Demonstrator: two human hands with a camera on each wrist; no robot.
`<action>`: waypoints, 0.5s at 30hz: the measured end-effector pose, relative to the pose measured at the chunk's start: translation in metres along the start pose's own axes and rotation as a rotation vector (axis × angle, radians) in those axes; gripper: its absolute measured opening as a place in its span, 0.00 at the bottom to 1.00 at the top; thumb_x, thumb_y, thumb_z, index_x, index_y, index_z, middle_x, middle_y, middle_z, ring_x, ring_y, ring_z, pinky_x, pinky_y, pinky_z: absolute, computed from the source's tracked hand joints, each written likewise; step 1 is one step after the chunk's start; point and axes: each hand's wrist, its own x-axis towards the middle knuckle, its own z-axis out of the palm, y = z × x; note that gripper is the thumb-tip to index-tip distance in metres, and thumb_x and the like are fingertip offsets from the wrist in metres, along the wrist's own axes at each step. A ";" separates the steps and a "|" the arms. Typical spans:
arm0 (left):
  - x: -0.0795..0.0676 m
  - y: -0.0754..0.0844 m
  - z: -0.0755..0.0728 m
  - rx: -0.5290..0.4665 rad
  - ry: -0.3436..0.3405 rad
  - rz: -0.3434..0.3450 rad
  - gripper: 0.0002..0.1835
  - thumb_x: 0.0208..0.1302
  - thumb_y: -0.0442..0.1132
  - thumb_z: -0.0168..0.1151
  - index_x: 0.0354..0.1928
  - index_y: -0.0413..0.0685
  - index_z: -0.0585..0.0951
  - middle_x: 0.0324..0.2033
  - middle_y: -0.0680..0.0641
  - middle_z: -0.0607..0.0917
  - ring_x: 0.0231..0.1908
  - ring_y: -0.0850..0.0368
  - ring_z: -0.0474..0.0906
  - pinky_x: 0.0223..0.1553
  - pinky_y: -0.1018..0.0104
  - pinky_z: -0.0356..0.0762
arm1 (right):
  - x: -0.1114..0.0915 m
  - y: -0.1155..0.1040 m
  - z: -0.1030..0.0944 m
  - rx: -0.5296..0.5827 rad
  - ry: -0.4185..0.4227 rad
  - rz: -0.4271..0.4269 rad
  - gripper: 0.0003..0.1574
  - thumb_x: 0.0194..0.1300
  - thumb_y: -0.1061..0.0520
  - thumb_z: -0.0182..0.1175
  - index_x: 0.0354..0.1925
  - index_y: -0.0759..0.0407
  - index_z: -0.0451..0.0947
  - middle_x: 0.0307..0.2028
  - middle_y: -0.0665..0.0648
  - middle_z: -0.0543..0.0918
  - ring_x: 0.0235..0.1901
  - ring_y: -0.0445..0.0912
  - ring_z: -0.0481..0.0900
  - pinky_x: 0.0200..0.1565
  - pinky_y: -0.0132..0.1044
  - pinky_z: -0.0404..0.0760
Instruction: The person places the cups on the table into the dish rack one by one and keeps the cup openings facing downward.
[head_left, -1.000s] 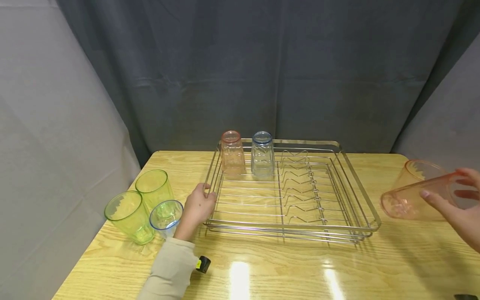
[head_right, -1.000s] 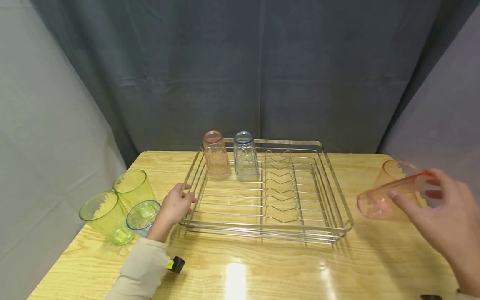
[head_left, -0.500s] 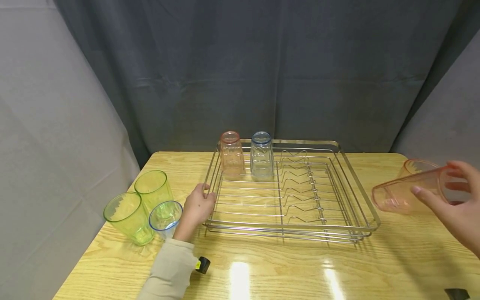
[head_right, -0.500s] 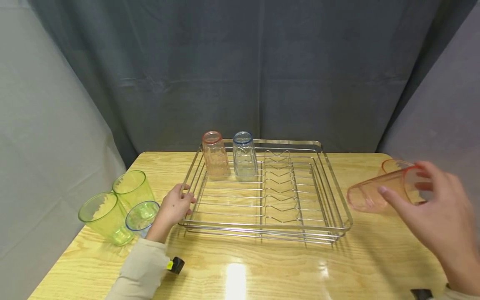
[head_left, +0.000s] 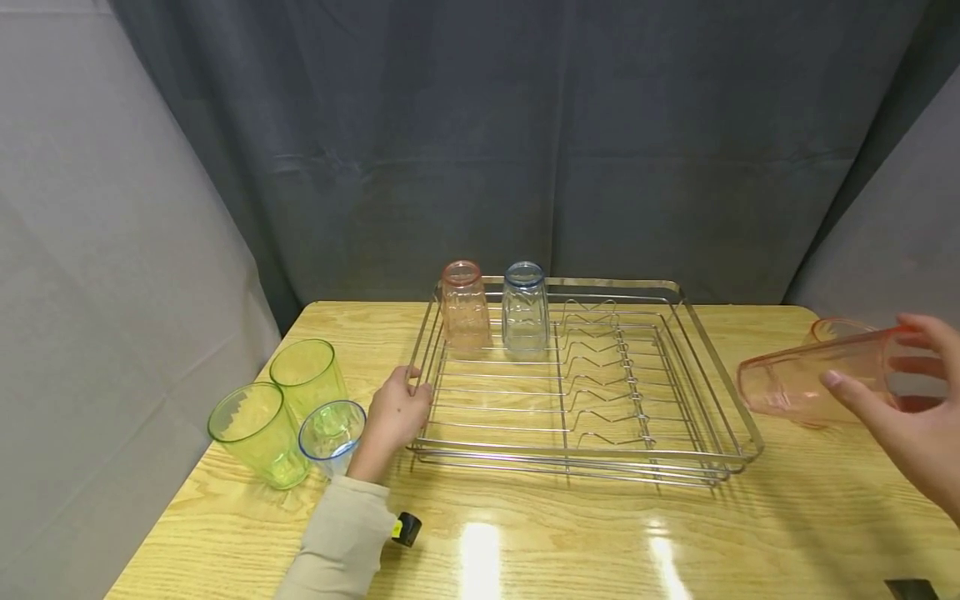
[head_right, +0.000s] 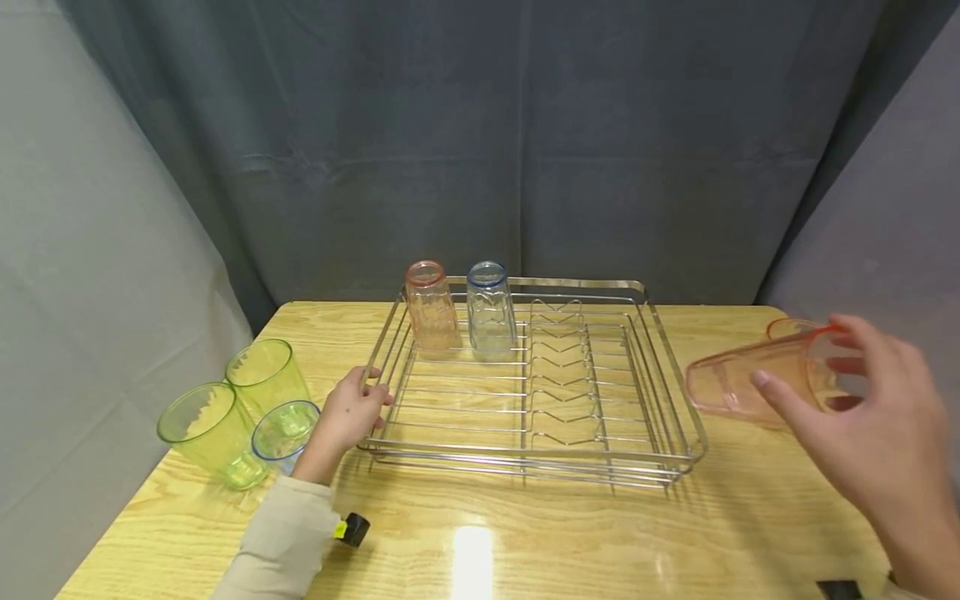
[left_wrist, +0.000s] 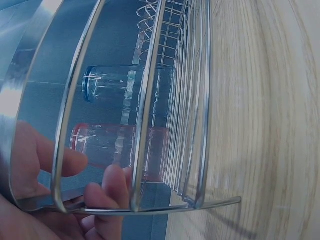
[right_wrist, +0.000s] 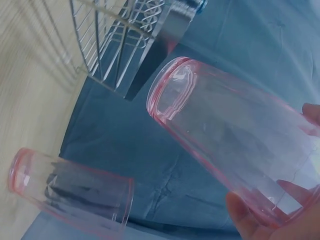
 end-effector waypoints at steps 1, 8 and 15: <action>0.000 0.000 0.000 0.000 0.001 0.002 0.27 0.75 0.44 0.45 0.70 0.38 0.64 0.37 0.40 0.84 0.22 0.55 0.79 0.23 0.66 0.69 | 0.000 -0.002 0.000 0.005 0.001 0.002 0.47 0.58 0.58 0.70 0.72 0.40 0.63 0.49 0.21 0.60 0.43 0.15 0.59 0.42 0.12 0.57; 0.000 0.001 0.000 -0.002 -0.001 -0.009 0.27 0.76 0.45 0.45 0.70 0.39 0.64 0.43 0.39 0.85 0.26 0.52 0.81 0.25 0.66 0.71 | -0.004 -0.012 -0.002 0.094 -0.025 -0.057 0.48 0.55 0.63 0.70 0.71 0.46 0.65 0.50 0.23 0.64 0.43 0.17 0.63 0.41 0.08 0.60; 0.000 0.001 0.000 -0.002 -0.006 -0.028 0.27 0.75 0.45 0.45 0.70 0.40 0.63 0.46 0.40 0.85 0.27 0.52 0.82 0.25 0.66 0.72 | -0.008 -0.015 -0.004 0.110 -0.069 -0.125 0.48 0.55 0.64 0.70 0.72 0.51 0.64 0.50 0.22 0.63 0.43 0.16 0.63 0.40 0.05 0.61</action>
